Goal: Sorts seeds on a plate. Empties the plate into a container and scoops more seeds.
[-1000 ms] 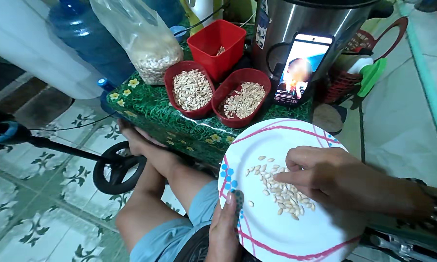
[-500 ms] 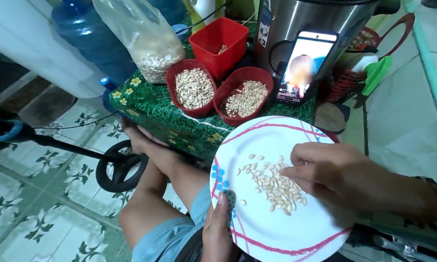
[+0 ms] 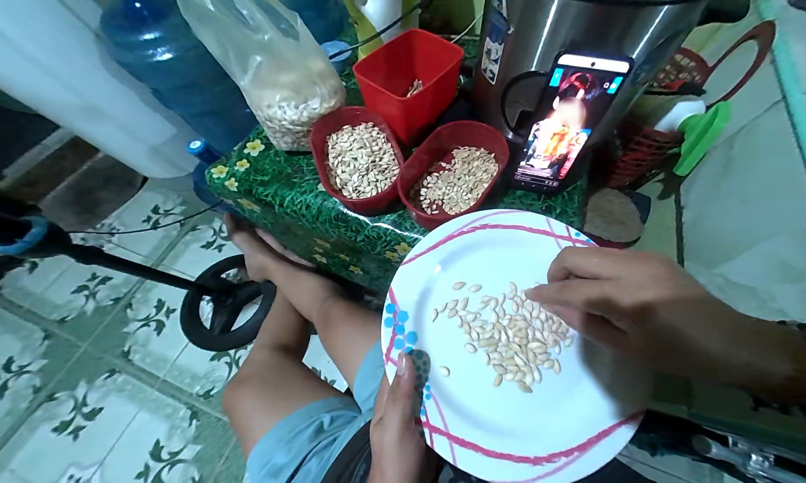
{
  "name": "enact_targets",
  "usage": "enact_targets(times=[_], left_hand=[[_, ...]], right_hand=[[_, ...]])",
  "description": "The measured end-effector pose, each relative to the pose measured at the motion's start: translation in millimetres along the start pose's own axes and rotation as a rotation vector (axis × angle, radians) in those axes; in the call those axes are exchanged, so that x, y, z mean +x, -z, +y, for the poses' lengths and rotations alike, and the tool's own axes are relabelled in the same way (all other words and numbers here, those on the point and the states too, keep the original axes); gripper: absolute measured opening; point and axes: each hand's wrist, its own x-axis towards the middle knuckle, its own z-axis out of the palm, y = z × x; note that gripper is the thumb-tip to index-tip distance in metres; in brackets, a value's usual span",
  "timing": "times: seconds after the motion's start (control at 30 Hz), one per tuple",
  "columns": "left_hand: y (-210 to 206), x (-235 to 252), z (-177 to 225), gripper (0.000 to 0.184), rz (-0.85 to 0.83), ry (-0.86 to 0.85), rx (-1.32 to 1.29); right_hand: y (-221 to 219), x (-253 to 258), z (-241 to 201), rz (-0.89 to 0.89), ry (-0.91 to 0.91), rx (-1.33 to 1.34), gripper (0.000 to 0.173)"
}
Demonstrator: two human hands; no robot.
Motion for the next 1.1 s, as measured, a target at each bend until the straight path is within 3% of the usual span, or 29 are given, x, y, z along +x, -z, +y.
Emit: enact_targets(times=[0.2,0.37,1.1], left_hand=[[1.6,-0.7,0.0,0.033,-0.001,-0.001,-0.006],[2.4,-0.4,-0.3,0.032,0.000,-0.018,-0.002],[3.5,-0.1,-0.5,0.033,0.008,-0.024,-0.007]], right_hand=[[-1.6,-0.1,1.0,-0.009,-0.006,0.029,0.030],[-4.0,-3.0,-3.8,-0.098,0.122,0.163,0.033],[-3.9,-3.1,-15.7,-0.140,0.239,0.123,0.039]])
